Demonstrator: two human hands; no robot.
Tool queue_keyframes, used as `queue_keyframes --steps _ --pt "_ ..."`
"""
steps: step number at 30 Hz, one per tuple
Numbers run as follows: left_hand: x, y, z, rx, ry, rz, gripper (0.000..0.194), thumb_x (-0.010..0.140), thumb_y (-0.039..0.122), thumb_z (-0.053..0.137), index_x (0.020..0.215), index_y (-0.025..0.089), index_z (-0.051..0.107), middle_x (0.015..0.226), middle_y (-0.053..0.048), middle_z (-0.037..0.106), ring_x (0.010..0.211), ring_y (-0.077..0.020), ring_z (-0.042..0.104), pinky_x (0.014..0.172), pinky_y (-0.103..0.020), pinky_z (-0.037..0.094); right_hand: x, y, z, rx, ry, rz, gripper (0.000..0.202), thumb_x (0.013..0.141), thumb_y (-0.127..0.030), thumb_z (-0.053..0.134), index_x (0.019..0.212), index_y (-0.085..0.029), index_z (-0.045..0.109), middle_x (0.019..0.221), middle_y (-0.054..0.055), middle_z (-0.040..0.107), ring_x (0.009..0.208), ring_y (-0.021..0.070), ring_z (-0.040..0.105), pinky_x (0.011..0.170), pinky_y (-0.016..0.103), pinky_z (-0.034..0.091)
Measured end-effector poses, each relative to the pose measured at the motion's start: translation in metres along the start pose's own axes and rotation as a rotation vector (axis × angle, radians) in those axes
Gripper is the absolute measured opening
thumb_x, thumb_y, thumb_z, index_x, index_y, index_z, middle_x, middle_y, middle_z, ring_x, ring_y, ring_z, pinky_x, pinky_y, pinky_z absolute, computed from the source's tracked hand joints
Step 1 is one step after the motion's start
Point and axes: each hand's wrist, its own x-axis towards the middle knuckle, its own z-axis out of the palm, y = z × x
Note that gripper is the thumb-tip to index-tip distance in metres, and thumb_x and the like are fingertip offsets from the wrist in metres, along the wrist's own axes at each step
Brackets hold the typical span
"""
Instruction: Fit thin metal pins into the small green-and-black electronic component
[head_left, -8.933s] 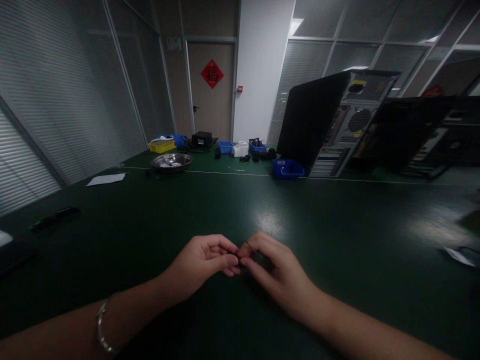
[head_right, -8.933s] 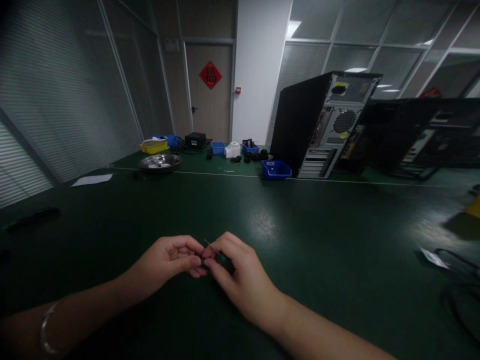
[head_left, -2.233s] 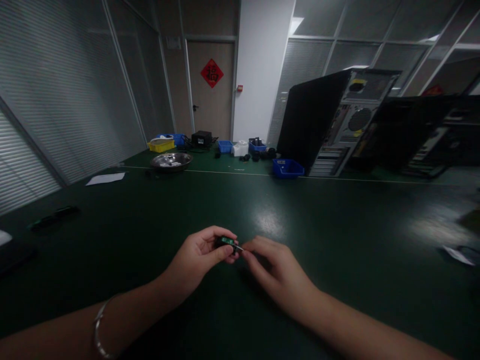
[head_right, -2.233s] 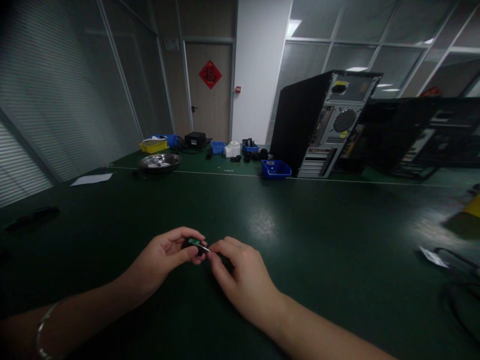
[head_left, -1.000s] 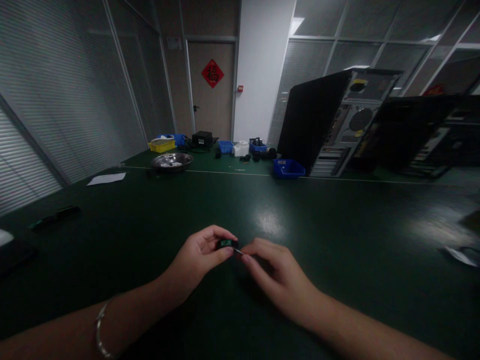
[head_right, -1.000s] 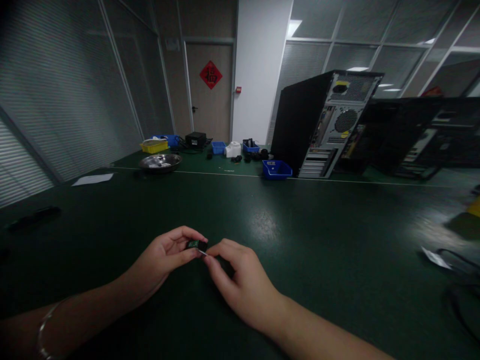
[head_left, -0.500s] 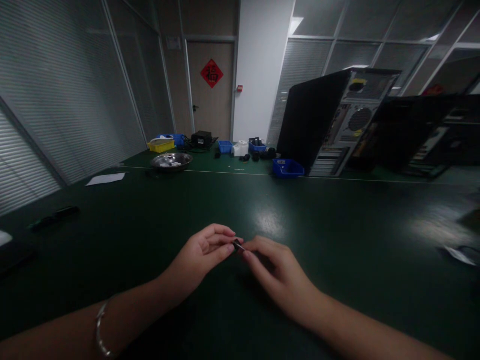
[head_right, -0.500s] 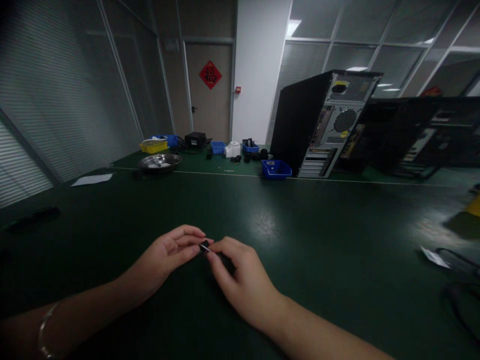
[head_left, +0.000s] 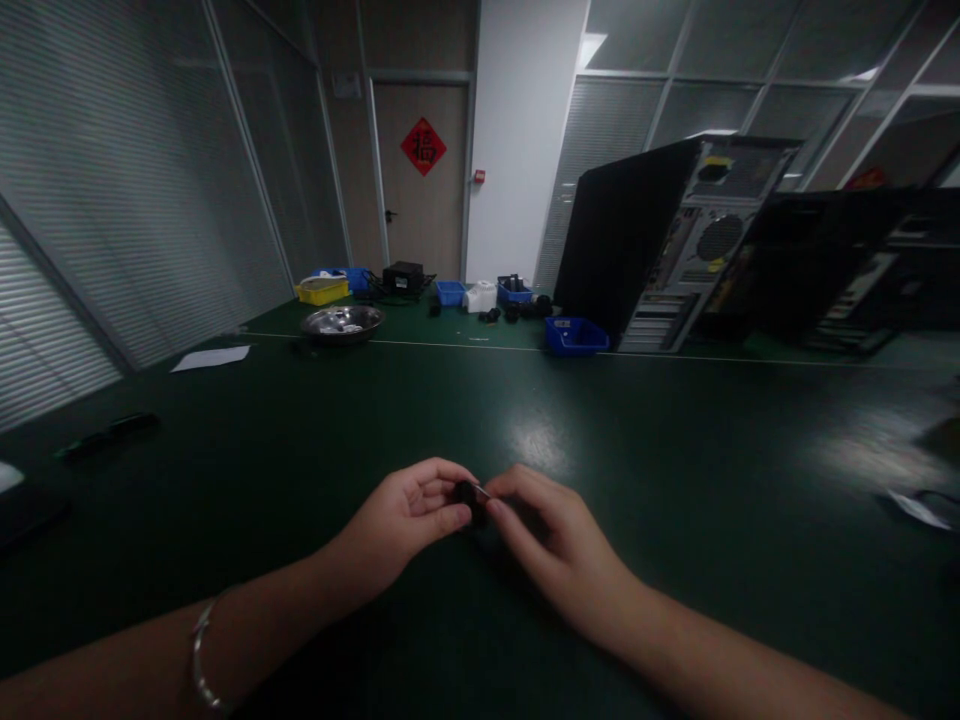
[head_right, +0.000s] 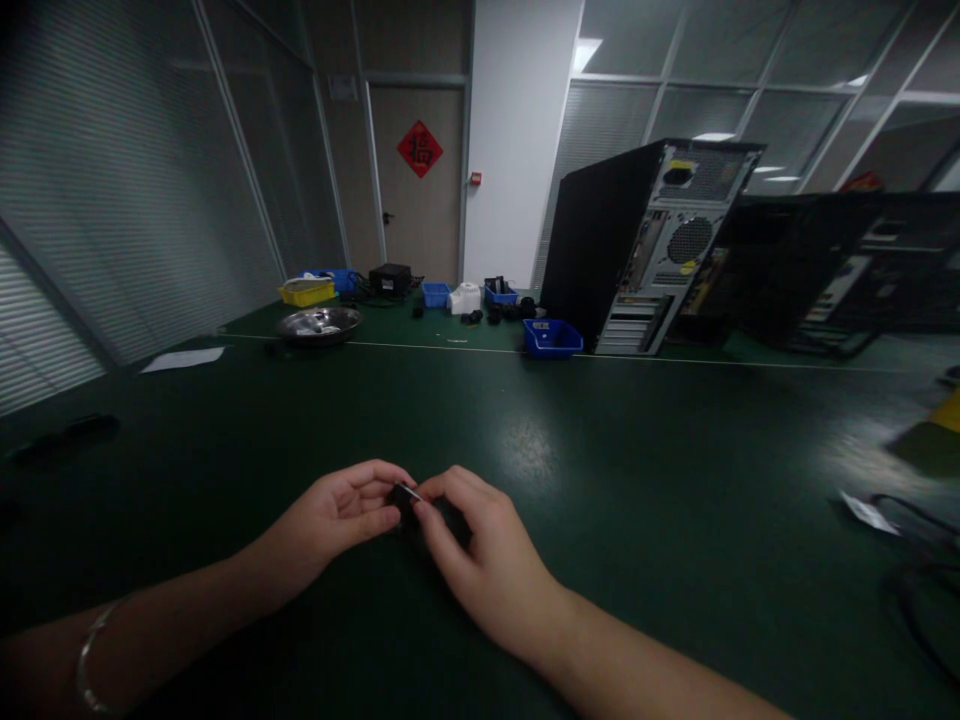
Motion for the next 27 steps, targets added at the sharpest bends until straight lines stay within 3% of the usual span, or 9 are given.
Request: queue_keyframes --steps 13,27 --pt "-0.0023 -0.0021 -0.0008 -0.052 0.087 0.046 0.022 0.072 0.018 0.074 0.090 0.013 0.061 0.085 -0.005 0.069 0.080 -0.0176 0.064 0.077 -0.032 0.048 0.0002 0.0000 0.0002 -0.012 -0.013 -0.030 0.016 0.094 -0.022 0.046 0.095 -0.018 0.061 0.087 0.004 0.063 0.078 0.0141 0.058 0.070 0.026 0.047" --pt "-0.0035 -0.0011 0.0013 -0.098 0.134 0.046 0.023 0.073 0.022 0.074 0.090 0.013 0.062 0.086 -0.007 0.070 0.080 -0.0186 0.064 0.077 -0.033 0.049 -0.0004 0.0002 0.0008 0.017 -0.005 -0.020 0.015 0.093 -0.020 0.047 0.097 -0.018 0.061 0.089 0.004 0.064 0.079 0.0136 0.059 0.071 0.025 0.046"
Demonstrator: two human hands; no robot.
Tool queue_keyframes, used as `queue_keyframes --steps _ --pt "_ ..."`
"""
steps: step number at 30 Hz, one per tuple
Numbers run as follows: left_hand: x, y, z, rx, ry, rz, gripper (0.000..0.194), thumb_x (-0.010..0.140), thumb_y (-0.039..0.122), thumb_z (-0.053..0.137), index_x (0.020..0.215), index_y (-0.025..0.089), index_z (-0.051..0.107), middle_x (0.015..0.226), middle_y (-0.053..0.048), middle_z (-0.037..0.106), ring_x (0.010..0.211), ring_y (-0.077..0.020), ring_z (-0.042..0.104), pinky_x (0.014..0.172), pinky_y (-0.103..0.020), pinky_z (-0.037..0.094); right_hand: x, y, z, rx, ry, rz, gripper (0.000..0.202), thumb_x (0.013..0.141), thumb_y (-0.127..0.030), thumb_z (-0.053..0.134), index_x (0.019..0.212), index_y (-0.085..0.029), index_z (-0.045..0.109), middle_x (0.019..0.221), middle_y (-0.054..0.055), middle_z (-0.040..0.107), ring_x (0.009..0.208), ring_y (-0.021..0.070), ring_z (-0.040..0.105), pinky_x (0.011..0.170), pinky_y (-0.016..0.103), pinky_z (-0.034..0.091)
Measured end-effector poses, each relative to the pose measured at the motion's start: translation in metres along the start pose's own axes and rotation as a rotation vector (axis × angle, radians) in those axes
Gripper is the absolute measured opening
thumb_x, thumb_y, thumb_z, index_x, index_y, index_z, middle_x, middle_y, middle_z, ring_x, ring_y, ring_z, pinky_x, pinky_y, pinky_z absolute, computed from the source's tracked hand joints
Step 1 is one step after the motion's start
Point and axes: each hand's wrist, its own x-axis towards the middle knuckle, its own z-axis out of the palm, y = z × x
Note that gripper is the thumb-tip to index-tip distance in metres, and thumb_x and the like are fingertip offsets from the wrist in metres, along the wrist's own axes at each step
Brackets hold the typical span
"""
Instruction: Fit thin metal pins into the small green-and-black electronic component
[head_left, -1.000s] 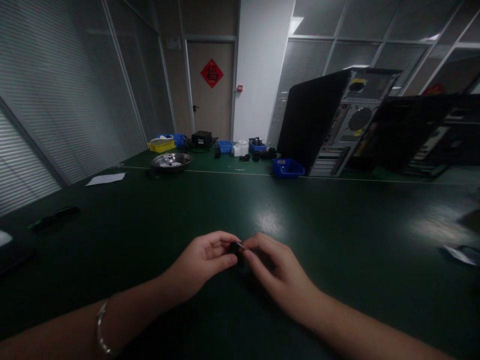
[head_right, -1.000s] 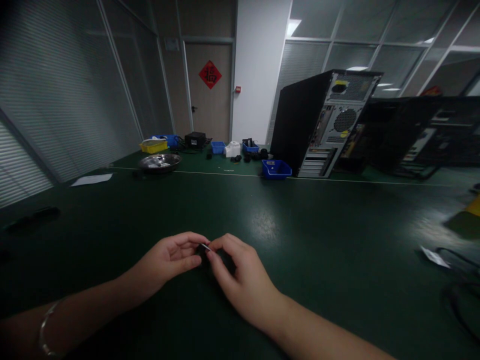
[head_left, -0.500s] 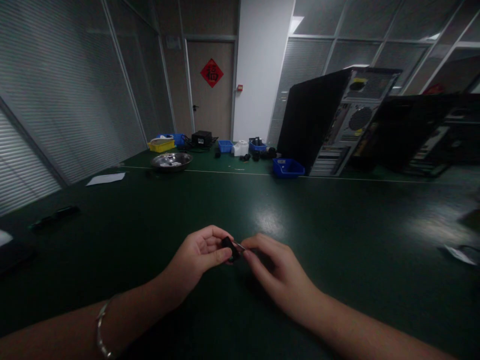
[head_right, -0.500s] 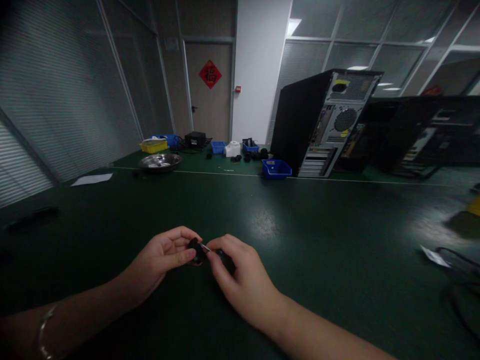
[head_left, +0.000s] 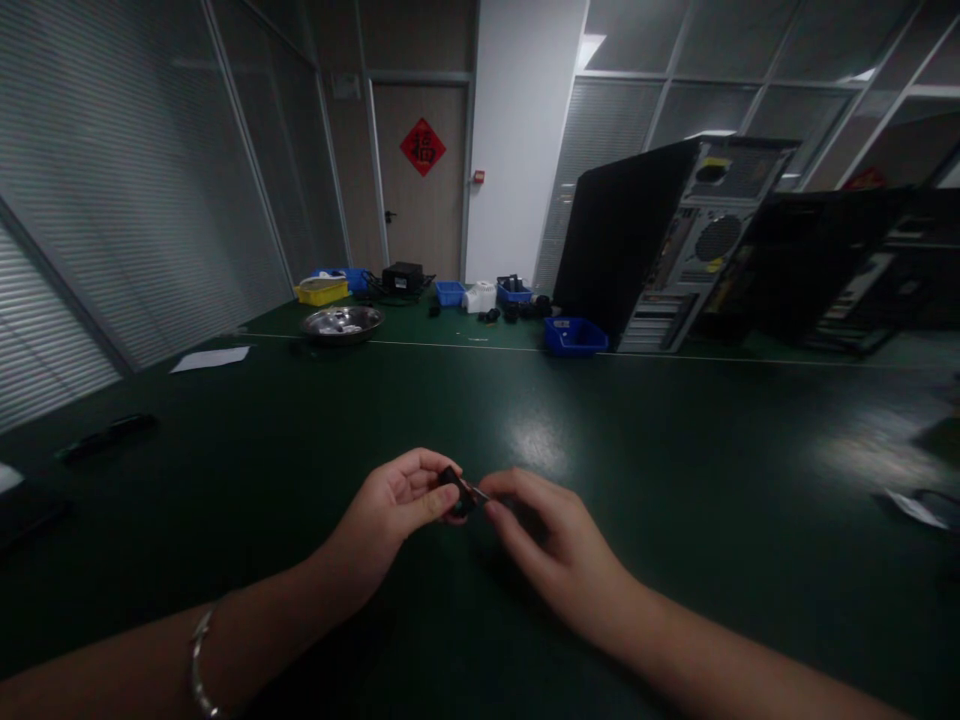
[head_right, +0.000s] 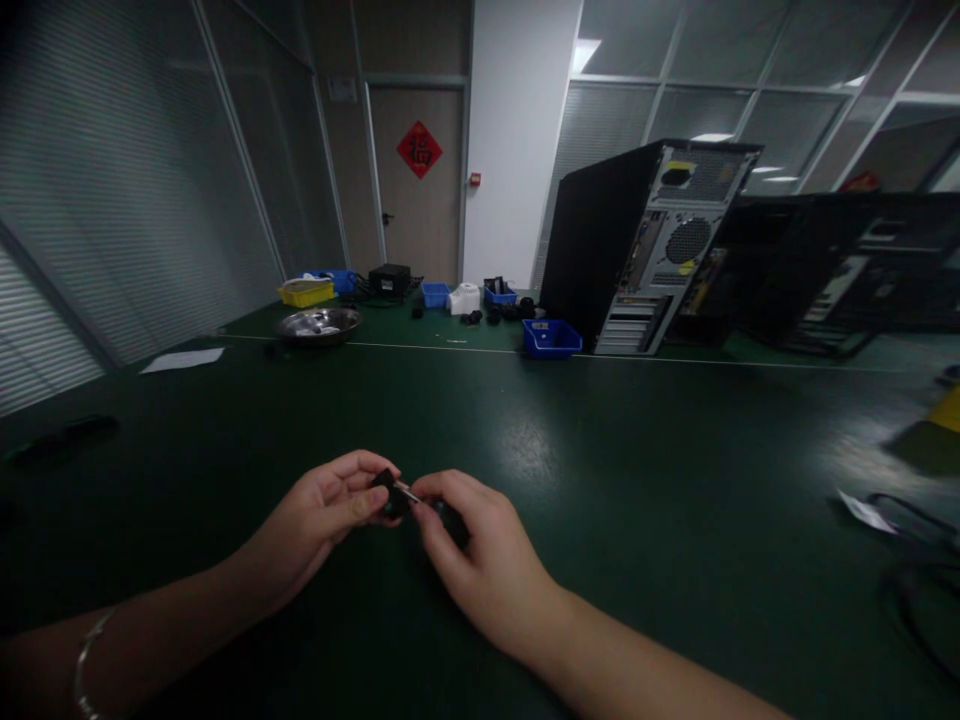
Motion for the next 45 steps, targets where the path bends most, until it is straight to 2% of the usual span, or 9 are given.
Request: queue_keyframes --steps 5,10,16,30,45 --pt "0.0023 0.0002 0.0012 -0.070 0.046 -0.021 0.037 0.077 0.022 0.070 0.110 0.014 0.057 0.098 -0.009 0.070 0.088 -0.0199 0.066 0.084 -0.035 0.049 0.0003 0.0023 -0.0011 -0.039 0.020 0.052 0.018 0.094 -0.023 0.045 0.091 -0.017 0.061 0.085 0.004 0.063 0.078 0.0141 0.059 0.070 0.026 0.045" --pt "0.0044 -0.0045 -0.0022 -0.063 0.048 0.017 0.026 0.075 0.023 0.073 0.095 0.013 0.060 0.089 -0.007 0.071 0.079 -0.0173 0.066 0.076 -0.032 0.051 -0.0011 0.0024 -0.0023 -0.105 -0.011 0.052 0.020 0.094 -0.023 0.044 0.088 -0.017 0.062 0.080 0.003 0.061 0.073 0.0135 0.057 0.066 0.025 0.042" --pt "0.0049 -0.0066 -0.0030 -0.048 0.063 0.024 0.026 0.070 0.021 0.077 0.087 0.013 0.058 0.085 -0.005 0.070 0.075 -0.0157 0.066 0.073 -0.029 0.052 -0.0009 0.0060 -0.0008 -0.138 -0.020 0.049 0.018 0.093 -0.022 0.046 0.088 -0.018 0.063 0.080 0.002 0.061 0.072 0.0132 0.056 0.066 0.025 0.041" --pt "0.0047 -0.0059 -0.0030 0.043 0.057 0.094 0.023 0.069 0.017 0.077 0.090 0.014 0.069 0.088 -0.004 0.072 0.078 -0.0133 0.066 0.075 -0.025 0.052 -0.0006 0.0035 -0.0028 -0.191 -0.034 0.095 0.019 0.093 -0.024 0.046 0.087 -0.018 0.063 0.079 0.002 0.060 0.070 0.0130 0.055 0.063 0.025 0.040" --pt "0.0047 -0.0078 -0.0058 0.001 0.028 0.018 0.020 0.072 0.022 0.075 0.090 0.015 0.070 0.093 -0.005 0.072 0.079 -0.0153 0.067 0.077 -0.028 0.054 -0.0005 0.0059 -0.0002 -0.155 -0.012 0.076 0.019 0.092 -0.022 0.046 0.087 -0.018 0.064 0.079 0.002 0.061 0.071 0.0134 0.056 0.065 0.025 0.041"
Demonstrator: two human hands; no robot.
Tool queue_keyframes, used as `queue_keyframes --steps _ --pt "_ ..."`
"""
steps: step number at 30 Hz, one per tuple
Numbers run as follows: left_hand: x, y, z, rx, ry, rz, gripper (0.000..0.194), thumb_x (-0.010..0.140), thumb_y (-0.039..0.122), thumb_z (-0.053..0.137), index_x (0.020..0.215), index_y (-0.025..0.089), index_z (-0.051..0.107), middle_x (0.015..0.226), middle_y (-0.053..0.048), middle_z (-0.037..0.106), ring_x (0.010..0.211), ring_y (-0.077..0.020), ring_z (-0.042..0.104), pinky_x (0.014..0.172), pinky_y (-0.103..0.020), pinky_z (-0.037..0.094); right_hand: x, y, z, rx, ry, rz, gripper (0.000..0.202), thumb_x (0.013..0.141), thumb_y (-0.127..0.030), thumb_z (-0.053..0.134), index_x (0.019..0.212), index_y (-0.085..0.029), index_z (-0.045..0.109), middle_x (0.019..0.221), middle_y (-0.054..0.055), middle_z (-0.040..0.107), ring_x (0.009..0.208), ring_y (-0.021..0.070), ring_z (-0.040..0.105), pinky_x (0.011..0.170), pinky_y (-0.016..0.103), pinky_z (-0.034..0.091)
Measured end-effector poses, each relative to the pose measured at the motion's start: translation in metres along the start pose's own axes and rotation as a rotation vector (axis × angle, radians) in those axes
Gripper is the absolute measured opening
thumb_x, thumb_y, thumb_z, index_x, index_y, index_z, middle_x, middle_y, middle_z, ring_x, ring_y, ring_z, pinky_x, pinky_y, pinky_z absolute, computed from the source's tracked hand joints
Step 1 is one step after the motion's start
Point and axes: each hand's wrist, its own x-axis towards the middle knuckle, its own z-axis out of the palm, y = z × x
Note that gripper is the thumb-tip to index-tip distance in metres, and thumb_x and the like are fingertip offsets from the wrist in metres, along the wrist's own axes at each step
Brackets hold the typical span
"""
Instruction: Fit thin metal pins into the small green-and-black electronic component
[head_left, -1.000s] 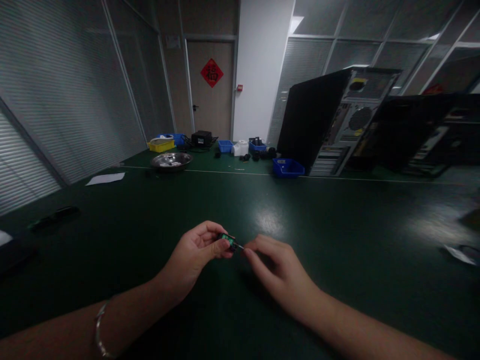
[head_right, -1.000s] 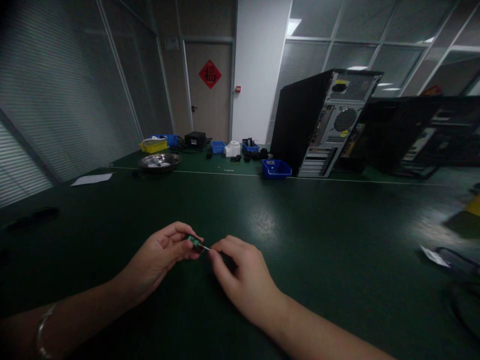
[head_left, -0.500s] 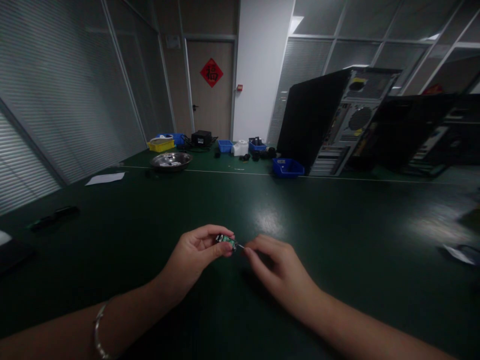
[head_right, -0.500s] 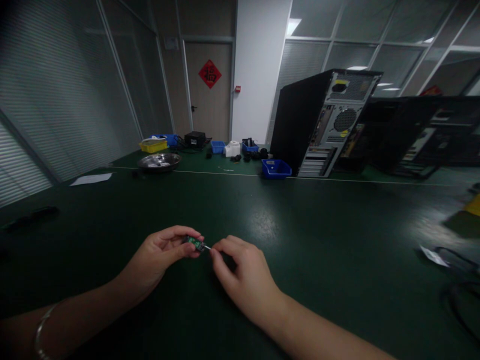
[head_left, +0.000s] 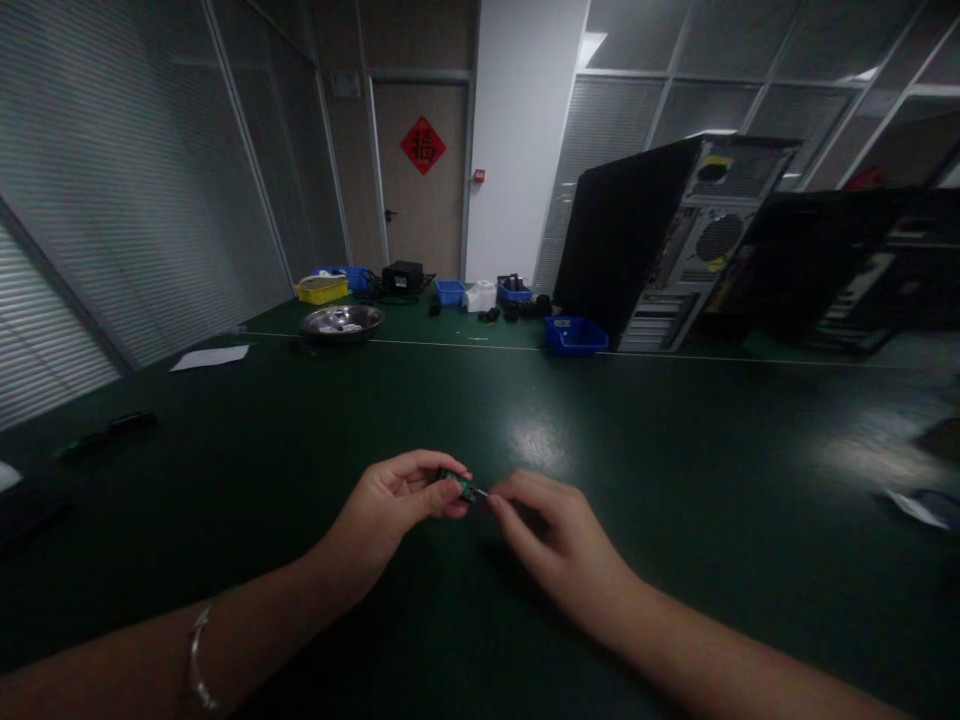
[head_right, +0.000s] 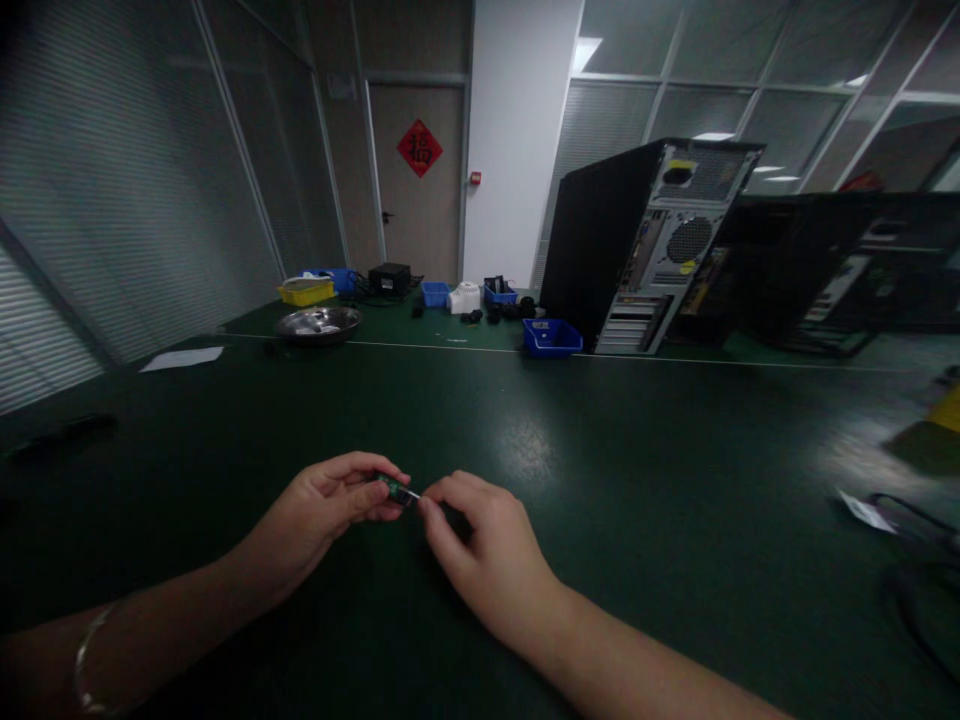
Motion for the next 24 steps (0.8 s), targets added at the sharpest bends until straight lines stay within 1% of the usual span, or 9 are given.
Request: queue_keyframes --steps 9,14,18,21,24 --pt "-0.0007 0.0031 0.0043 0.013 0.041 0.041 0.021 0.070 0.022 0.076 0.089 0.015 0.069 0.094 -0.005 0.071 0.080 -0.0156 0.066 0.078 -0.029 0.054 0.0004 -0.0018 -0.0013 -0.016 -0.034 -0.002 0.019 0.093 -0.023 0.046 0.086 -0.018 0.063 0.079 0.002 0.061 0.071 0.0130 0.056 0.065 0.024 0.041" --pt "-0.0001 0.0041 0.0035 0.020 0.023 0.053 0.022 0.071 0.020 0.076 0.091 0.015 0.069 0.095 -0.006 0.071 0.082 -0.0160 0.065 0.076 -0.028 0.053 0.0003 -0.0017 -0.0018 -0.001 -0.043 -0.015 0.020 0.093 -0.024 0.046 0.086 -0.018 0.064 0.079 0.002 0.061 0.071 0.0125 0.056 0.065 0.024 0.041" --pt "-0.0008 0.0038 0.0031 0.034 0.005 0.044 0.024 0.074 0.020 0.073 0.098 0.015 0.068 0.100 -0.007 0.070 0.087 -0.0177 0.065 0.081 -0.031 0.052 0.0004 -0.0024 -0.0020 0.012 -0.041 -0.018 0.020 0.093 -0.023 0.046 0.086 -0.018 0.064 0.079 0.002 0.061 0.072 0.0129 0.056 0.065 0.024 0.041" --pt "-0.0026 0.0063 0.0064 0.005 0.020 0.032 0.035 0.076 0.020 0.070 0.111 0.016 0.063 0.104 -0.009 0.069 0.097 -0.0218 0.064 0.089 -0.036 0.049 0.0004 -0.0028 -0.0014 0.023 -0.030 -0.018 0.020 0.093 -0.023 0.046 0.086 -0.018 0.064 0.079 0.003 0.062 0.072 0.0133 0.057 0.066 0.025 0.042" --pt "-0.0035 0.0085 0.0097 -0.089 0.075 0.019 0.053 0.078 0.018 0.069 0.126 0.018 0.047 0.107 -0.011 0.068 0.104 -0.0251 0.063 0.093 -0.041 0.047 0.0006 -0.0030 -0.0012 0.033 -0.013 -0.016 0.020 0.093 -0.023 0.046 0.086 -0.018 0.064 0.080 0.003 0.062 0.072 0.0135 0.057 0.066 0.025 0.042"
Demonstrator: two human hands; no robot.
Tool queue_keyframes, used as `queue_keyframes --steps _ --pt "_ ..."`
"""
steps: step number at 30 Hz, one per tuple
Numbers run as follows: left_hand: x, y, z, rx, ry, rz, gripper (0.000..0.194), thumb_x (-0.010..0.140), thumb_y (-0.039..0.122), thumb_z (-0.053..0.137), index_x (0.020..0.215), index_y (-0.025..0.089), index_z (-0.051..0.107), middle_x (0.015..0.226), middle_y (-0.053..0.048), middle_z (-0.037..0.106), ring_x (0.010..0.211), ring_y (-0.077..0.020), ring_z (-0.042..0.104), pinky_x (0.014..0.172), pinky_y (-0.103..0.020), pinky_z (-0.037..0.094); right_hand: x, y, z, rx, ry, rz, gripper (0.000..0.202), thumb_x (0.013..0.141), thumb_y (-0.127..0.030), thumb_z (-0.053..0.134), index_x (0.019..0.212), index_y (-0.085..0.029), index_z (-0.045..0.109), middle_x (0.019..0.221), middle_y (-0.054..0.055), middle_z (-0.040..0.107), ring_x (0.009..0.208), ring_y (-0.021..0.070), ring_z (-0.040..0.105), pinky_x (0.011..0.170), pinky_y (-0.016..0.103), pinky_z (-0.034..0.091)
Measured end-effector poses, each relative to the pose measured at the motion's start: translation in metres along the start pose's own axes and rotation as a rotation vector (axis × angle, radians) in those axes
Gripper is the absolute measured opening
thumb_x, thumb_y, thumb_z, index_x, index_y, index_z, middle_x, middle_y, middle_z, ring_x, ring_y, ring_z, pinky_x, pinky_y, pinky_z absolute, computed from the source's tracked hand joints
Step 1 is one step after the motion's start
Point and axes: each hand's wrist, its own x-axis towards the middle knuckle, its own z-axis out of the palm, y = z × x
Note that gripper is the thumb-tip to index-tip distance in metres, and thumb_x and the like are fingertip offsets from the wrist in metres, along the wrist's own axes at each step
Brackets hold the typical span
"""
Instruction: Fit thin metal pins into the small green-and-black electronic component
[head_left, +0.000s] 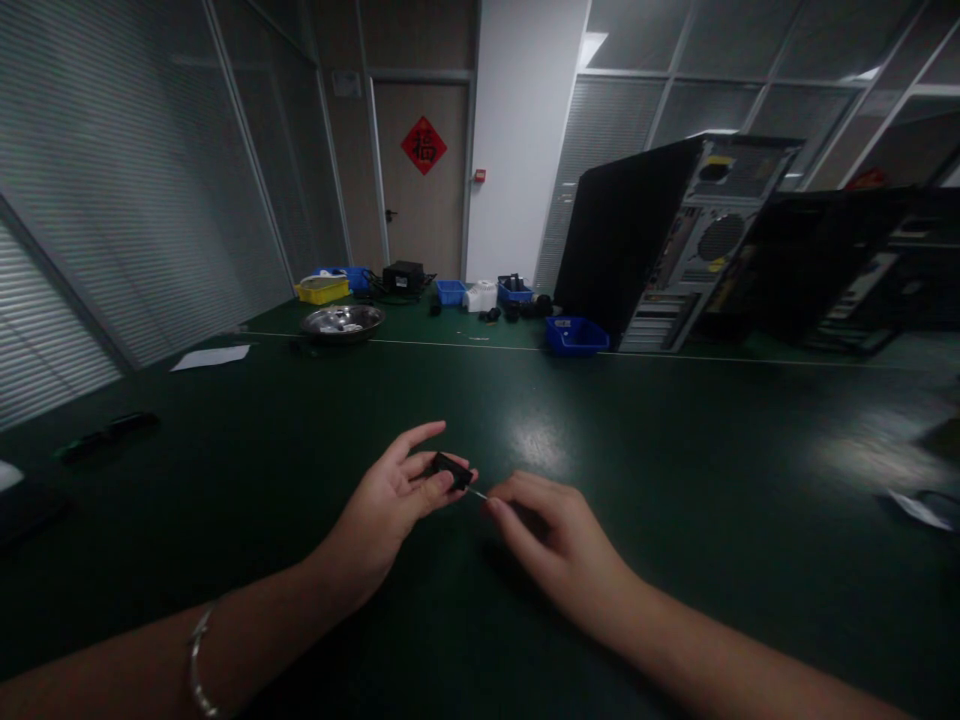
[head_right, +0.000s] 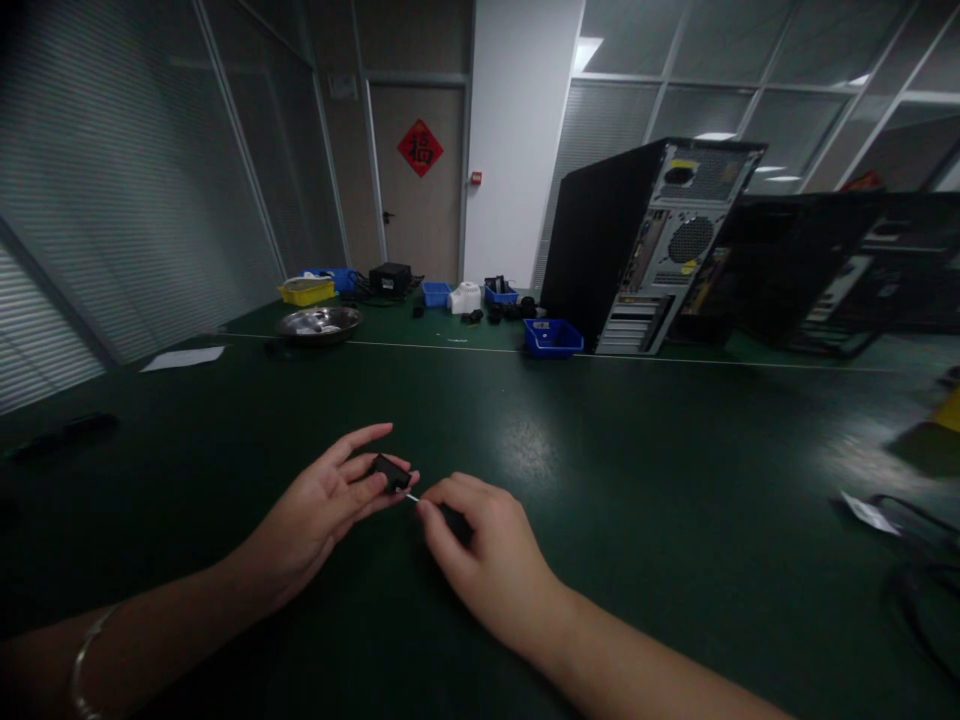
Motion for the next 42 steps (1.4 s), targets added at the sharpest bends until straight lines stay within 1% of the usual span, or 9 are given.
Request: queue_keyframes --steps 2,5,9,16,21,25,31,37,42 --pt "0.0004 -0.0003 0.0000 -0.021 0.024 -0.013 0.051 0.079 0.017 0.068 0.124 0.017 0.043 0.107 -0.011 0.067 0.103 -0.0251 0.063 0.095 -0.041 0.046 0.0002 -0.0005 -0.0004 0.004 0.010 0.006 0.020 0.093 -0.022 0.046 0.085 -0.017 0.063 0.080 0.003 0.063 0.073 0.0137 0.057 0.067 0.025 0.043" --pt "0.0013 -0.0019 -0.0021 0.031 0.005 -0.021 0.037 0.080 0.017 0.067 0.111 0.016 0.048 0.108 -0.012 0.067 0.103 -0.0235 0.062 0.097 -0.040 0.044 0.0003 -0.0012 -0.0008 0.010 0.007 0.023 0.019 0.092 -0.022 0.046 0.085 -0.017 0.063 0.079 0.003 0.062 0.072 0.0135 0.057 0.066 0.025 0.042" --pt "0.0003 -0.0026 -0.0021 0.043 -0.030 0.011 0.030 0.082 0.016 0.062 0.110 0.016 0.052 0.104 -0.009 0.066 0.107 -0.0230 0.059 0.099 -0.039 0.041 0.0000 -0.0005 0.0000 0.016 0.007 0.011 0.019 0.093 -0.023 0.046 0.085 -0.017 0.063 0.078 0.002 0.061 0.071 0.0130 0.056 0.065 0.025 0.042" --pt "0.0013 -0.0060 -0.0027 0.190 -0.082 0.061 0.040 0.084 0.021 0.058 0.124 0.020 0.053 0.105 -0.007 0.061 0.090 -0.0195 0.059 0.080 -0.033 0.047 0.0011 -0.0002 -0.0001 0.035 0.006 -0.008 0.020 0.094 -0.023 0.045 0.086 -0.017 0.063 0.080 0.003 0.062 0.073 0.0132 0.057 0.067 0.024 0.042" --pt "0.0007 -0.0040 -0.0043 0.327 -0.074 0.056 0.022 0.084 0.024 0.060 0.103 0.017 0.068 0.095 -0.006 0.066 0.080 -0.0166 0.056 0.075 -0.029 0.044 0.0016 -0.0004 -0.0005 0.022 0.008 0.000 0.020 0.093 -0.024 0.046 0.086 -0.017 0.063 0.080 0.003 0.063 0.073 0.0135 0.058 0.067 0.024 0.043" --pt "-0.0006 -0.0018 -0.0039 0.279 -0.077 0.034 0.021 0.081 0.024 0.063 0.099 0.016 0.071 0.085 -0.005 0.068 0.074 -0.0163 0.056 0.073 -0.030 0.044 0.0011 0.0002 0.0002 0.015 0.018 0.005 0.020 0.093 -0.024 0.045 0.087 -0.017 0.063 0.081 0.003 0.063 0.073 0.0138 0.058 0.067 0.025 0.044" --pt "0.0006 -0.0012 -0.0050 0.223 -0.027 0.028 0.021 0.077 0.023 0.067 0.096 0.014 0.070 0.089 -0.008 0.069 0.075 -0.0169 0.058 0.072 -0.031 0.046 -0.0007 0.0005 0.0002 -0.055 0.000 0.016 0.020 0.093 -0.023 0.045 0.087 -0.019 0.064 0.079 0.002 0.062 0.071 0.0134 0.056 0.065 0.025 0.042" --pt "0.0005 -0.0005 -0.0045 0.243 -0.037 0.017 0.021 0.077 0.025 0.068 0.094 0.013 0.070 0.077 -0.006 0.068 0.069 -0.0161 0.058 0.069 -0.030 0.046 -0.0005 0.0004 0.0001 -0.111 -0.015 0.045 0.020 0.092 -0.025 0.046 0.087 -0.019 0.064 0.078 0.003 0.061 0.068 0.0132 0.055 0.063 0.024 0.042" --pt "0.0002 0.0002 -0.0017 0.235 -0.004 0.006 0.024 0.073 0.024 0.071 0.094 0.013 0.069 0.080 -0.006 0.068 0.070 -0.0164 0.060 0.069 -0.031 0.048 -0.0003 0.0003 -0.0001 -0.125 -0.020 0.059 0.020 0.092 -0.025 0.046 0.087 -0.019 0.065 0.079 0.003 0.061 0.067 0.0132 0.055 0.063 0.024 0.043"
